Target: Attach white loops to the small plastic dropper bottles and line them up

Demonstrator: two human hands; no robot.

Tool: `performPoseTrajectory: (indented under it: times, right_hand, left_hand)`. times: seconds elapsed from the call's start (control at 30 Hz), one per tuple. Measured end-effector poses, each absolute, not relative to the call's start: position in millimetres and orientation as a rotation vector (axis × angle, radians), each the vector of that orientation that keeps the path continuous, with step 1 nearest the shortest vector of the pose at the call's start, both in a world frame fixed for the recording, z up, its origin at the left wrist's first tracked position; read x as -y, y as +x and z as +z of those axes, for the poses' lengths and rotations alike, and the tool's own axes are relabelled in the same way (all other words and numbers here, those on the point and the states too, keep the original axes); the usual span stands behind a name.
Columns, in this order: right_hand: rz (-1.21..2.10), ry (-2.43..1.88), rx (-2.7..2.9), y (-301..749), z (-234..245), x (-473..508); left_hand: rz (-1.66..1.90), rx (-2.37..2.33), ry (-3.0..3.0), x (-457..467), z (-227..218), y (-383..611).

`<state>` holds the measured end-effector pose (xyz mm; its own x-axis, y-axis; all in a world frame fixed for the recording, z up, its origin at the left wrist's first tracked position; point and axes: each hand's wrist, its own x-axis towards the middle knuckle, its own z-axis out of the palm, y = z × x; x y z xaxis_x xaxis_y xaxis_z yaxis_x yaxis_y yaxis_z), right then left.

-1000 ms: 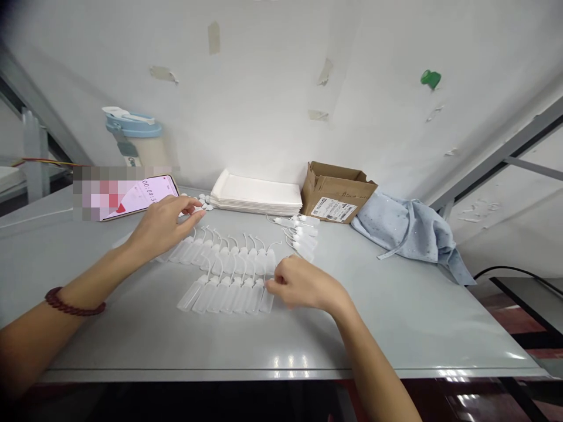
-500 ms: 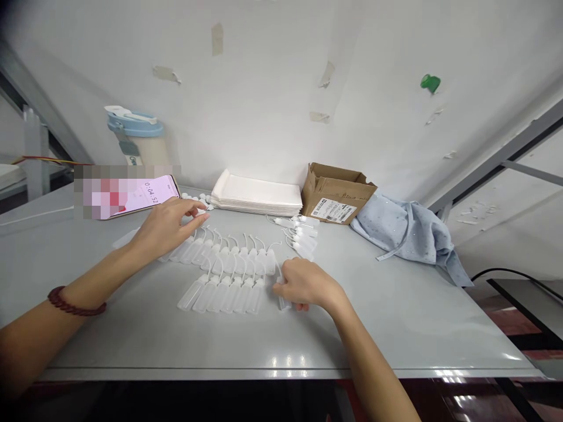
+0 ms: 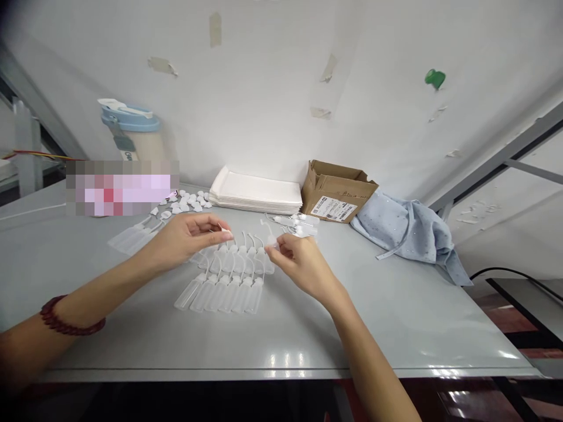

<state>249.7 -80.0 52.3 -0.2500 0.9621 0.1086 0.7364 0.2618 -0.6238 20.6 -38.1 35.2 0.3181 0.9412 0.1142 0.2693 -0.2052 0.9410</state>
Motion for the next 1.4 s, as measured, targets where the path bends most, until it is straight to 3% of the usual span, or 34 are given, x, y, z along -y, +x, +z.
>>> performPoseTrajectory:
  times: [0.3, 0.63, 0.77, 1.13, 1.4]
  right_hand:
    - [0.726, -1.256, 1.782, 226.9, 35.9, 83.5]
    - [0.629, -1.258, 1.793, 232.0, 30.4, 79.8]
    - [0.562, -1.299, 1.826, 232.0, 30.3, 78.7]
    - [0.570, -1.310, 1.944, 230.7, 24.8, 77.4]
    - [0.625, -1.288, 1.998, 227.9, 24.4, 79.3]
  left_hand:
    - [0.884, -0.790, 1.563, 69.1, 31.7, 44.1]
    - [1.208, -0.996, 1.385, 34.5, 40.7, 8.6]
    - [1.082, -1.005, 1.208, 24.6, 31.9, 1.3]
    - [0.476, -1.204, 2.377, 56.8, 20.9, 27.7]
    - [0.620, -1.171, 2.226, 50.6, 27.5, 21.6]
